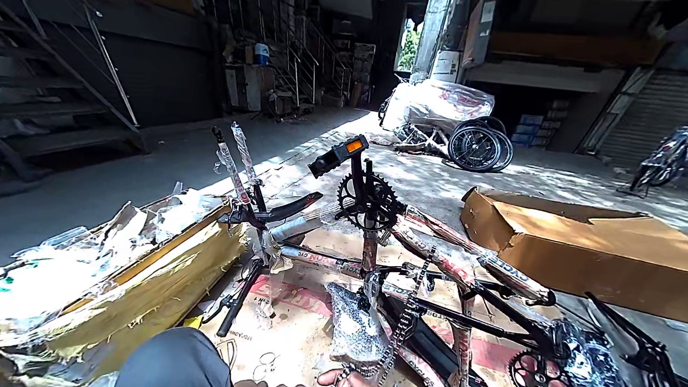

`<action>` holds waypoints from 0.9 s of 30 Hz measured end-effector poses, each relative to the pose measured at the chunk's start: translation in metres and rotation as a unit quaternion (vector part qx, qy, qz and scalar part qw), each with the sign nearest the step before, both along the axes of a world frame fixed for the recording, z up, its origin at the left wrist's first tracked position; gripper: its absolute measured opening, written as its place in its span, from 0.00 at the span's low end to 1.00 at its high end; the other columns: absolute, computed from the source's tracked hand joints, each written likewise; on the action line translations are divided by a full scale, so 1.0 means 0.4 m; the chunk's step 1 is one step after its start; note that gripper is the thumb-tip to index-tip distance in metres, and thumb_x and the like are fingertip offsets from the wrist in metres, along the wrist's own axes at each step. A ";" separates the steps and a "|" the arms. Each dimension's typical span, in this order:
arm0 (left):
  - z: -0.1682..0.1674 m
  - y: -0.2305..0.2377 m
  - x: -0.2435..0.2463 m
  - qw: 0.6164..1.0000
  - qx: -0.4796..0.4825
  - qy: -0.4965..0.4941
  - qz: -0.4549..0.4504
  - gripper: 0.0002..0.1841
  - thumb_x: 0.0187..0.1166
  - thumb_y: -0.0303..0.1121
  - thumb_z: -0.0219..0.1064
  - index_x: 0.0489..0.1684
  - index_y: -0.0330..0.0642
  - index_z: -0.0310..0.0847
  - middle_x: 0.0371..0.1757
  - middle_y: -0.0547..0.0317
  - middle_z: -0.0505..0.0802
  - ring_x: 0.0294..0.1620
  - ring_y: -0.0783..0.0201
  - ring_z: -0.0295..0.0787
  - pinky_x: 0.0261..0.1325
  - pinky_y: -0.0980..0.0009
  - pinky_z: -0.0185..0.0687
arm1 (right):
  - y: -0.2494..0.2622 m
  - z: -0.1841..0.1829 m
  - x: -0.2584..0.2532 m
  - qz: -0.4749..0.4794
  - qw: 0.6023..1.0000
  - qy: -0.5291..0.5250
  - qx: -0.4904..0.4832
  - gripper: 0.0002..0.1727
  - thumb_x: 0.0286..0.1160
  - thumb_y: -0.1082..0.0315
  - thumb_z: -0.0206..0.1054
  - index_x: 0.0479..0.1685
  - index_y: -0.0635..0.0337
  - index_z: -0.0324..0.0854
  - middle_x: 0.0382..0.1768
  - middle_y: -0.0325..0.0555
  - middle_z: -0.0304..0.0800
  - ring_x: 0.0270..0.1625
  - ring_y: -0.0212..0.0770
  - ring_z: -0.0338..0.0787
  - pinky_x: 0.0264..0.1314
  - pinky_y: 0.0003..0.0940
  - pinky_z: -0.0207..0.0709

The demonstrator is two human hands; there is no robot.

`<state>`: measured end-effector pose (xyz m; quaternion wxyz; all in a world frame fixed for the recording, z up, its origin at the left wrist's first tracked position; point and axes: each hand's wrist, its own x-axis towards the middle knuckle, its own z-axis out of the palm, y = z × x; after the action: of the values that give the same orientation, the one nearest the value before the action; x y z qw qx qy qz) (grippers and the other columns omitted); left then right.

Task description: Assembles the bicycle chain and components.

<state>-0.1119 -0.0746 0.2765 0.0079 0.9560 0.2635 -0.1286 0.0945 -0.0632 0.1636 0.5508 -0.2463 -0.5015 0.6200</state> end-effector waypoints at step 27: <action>-0.105 0.014 0.134 0.740 -0.139 -0.650 0.102 0.17 0.84 0.24 0.62 0.69 0.33 0.84 0.62 0.49 0.93 0.59 0.65 0.92 0.67 0.67 0.87 | 0.041 0.341 0.172 -0.289 0.827 -0.291 0.385 0.19 0.87 0.52 0.62 0.57 0.53 0.92 0.38 0.32 0.93 0.26 0.16 0.77 0.27 0.13 0.71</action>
<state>-0.0583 -0.0691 0.2344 0.3231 0.7632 0.2693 0.4905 0.1632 -0.0467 0.2999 0.5833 -0.3171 -0.7426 0.0882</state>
